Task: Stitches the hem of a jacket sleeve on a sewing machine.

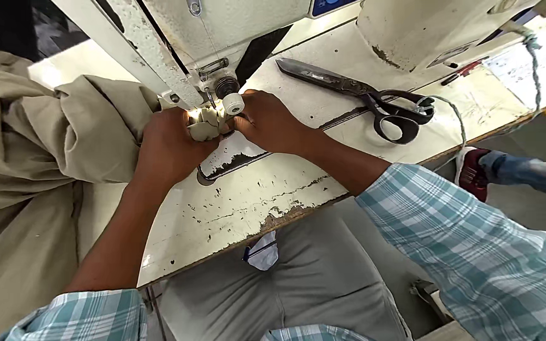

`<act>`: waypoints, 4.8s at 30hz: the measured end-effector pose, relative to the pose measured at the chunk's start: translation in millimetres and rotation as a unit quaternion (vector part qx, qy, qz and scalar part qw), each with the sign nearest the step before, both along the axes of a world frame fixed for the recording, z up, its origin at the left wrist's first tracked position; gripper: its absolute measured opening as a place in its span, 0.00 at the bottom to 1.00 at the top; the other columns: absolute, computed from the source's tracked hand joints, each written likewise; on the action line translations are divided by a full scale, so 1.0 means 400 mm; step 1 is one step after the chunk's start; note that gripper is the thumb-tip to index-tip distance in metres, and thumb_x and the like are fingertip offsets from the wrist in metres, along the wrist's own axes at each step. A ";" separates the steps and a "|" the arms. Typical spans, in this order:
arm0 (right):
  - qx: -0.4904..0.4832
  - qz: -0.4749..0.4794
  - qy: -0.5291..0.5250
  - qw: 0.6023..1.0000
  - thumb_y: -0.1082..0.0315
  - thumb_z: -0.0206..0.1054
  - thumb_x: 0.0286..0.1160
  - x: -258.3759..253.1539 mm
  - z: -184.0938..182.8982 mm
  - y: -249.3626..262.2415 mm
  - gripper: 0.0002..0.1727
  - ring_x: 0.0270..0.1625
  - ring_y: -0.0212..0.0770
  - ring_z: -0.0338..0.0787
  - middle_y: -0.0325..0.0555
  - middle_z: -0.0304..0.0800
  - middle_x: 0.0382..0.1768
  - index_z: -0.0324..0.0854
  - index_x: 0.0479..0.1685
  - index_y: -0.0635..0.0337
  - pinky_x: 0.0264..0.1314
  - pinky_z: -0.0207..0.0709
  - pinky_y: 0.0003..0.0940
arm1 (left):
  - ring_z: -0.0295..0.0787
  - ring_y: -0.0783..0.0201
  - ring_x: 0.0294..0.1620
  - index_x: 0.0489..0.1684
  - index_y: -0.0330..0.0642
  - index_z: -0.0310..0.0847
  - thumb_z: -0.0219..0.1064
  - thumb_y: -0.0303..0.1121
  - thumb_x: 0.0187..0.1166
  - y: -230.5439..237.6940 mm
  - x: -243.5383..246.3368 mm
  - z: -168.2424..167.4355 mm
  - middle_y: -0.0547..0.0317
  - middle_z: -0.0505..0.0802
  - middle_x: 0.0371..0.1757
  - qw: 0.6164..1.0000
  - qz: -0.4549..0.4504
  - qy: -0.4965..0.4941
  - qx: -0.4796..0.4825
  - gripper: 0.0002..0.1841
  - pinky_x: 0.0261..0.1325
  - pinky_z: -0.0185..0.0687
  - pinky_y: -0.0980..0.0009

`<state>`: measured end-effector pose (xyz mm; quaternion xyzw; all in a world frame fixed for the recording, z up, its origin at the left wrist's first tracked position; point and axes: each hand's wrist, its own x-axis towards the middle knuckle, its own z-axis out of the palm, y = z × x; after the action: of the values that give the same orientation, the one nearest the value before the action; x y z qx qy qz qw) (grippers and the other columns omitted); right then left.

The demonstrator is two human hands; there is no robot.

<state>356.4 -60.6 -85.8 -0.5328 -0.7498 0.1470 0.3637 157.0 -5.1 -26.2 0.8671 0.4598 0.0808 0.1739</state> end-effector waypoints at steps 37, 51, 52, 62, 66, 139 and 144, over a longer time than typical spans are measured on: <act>0.041 -0.027 -0.231 0.972 0.64 0.57 0.82 -0.042 0.014 -0.136 0.15 0.67 0.48 0.84 0.42 0.88 0.67 0.85 0.58 0.55 0.68 0.74 0.44 | 0.81 0.52 0.57 0.72 0.51 0.86 0.72 0.43 0.56 -0.095 -0.068 -0.049 0.59 0.87 0.69 0.976 -0.173 0.049 0.127 0.34 0.57 0.71 0.49; 0.017 -0.056 -0.232 0.971 0.61 0.62 0.72 -0.055 0.023 -0.113 0.20 0.68 0.51 0.84 0.46 0.88 0.64 0.83 0.62 0.56 0.73 0.70 0.52 | 0.83 0.53 0.60 0.68 0.51 0.86 0.74 0.45 0.55 -0.064 -0.051 -0.050 0.58 0.88 0.67 0.978 -0.162 0.049 0.124 0.33 0.58 0.74 0.50; 0.017 -0.056 -0.231 0.971 0.60 0.62 0.72 -0.054 0.020 -0.108 0.20 0.69 0.50 0.84 0.46 0.89 0.63 0.83 0.62 0.56 0.74 0.70 0.51 | 0.83 0.52 0.60 0.67 0.50 0.86 0.74 0.45 0.55 -0.060 -0.050 -0.051 0.57 0.88 0.66 0.977 -0.164 0.047 0.129 0.32 0.59 0.74 0.49; 0.016 -0.022 -0.231 0.972 0.57 0.62 0.73 -0.026 0.036 -0.091 0.19 0.64 0.47 0.86 0.42 0.90 0.56 0.85 0.59 0.53 0.78 0.68 0.50 | 0.85 0.48 0.57 0.54 0.43 0.89 0.72 0.52 0.59 -0.056 -0.042 -0.053 0.52 0.90 0.64 0.958 -0.191 0.070 0.204 0.28 0.57 0.76 0.48; 0.045 -0.009 -0.203 0.978 0.57 0.66 0.70 -0.018 0.028 -0.087 0.19 0.60 0.48 0.86 0.44 0.90 0.54 0.87 0.56 0.54 0.72 0.71 0.49 | 0.84 0.51 0.51 0.58 0.45 0.90 0.72 0.45 0.60 -0.051 -0.060 -0.072 0.58 0.90 0.67 0.947 -0.236 0.006 0.217 0.26 0.53 0.75 0.51; 0.092 -0.054 -0.235 0.966 0.71 0.61 0.74 -0.032 0.013 -0.096 0.14 0.54 0.49 0.86 0.40 0.93 0.46 0.90 0.52 0.50 0.55 0.73 0.43 | 0.85 0.45 0.52 0.71 0.42 0.84 0.67 0.48 0.64 -0.050 -0.075 -0.060 0.46 0.87 0.61 0.958 -0.227 0.046 0.170 0.33 0.52 0.77 0.47; 0.084 -0.061 -0.221 0.970 0.70 0.60 0.74 -0.032 0.014 -0.098 0.16 0.57 0.49 0.86 0.39 0.93 0.47 0.90 0.55 0.49 0.54 0.75 0.42 | 0.88 0.49 0.49 0.69 0.42 0.86 0.65 0.49 0.66 -0.042 -0.078 -0.060 0.52 0.88 0.72 0.954 -0.237 0.052 0.178 0.32 0.49 0.79 0.50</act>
<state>343.6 -99.6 -80.4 -0.5641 -0.7875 -0.0604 0.2409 125.8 -21.9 -50.3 0.9711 0.2275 0.0721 0.0071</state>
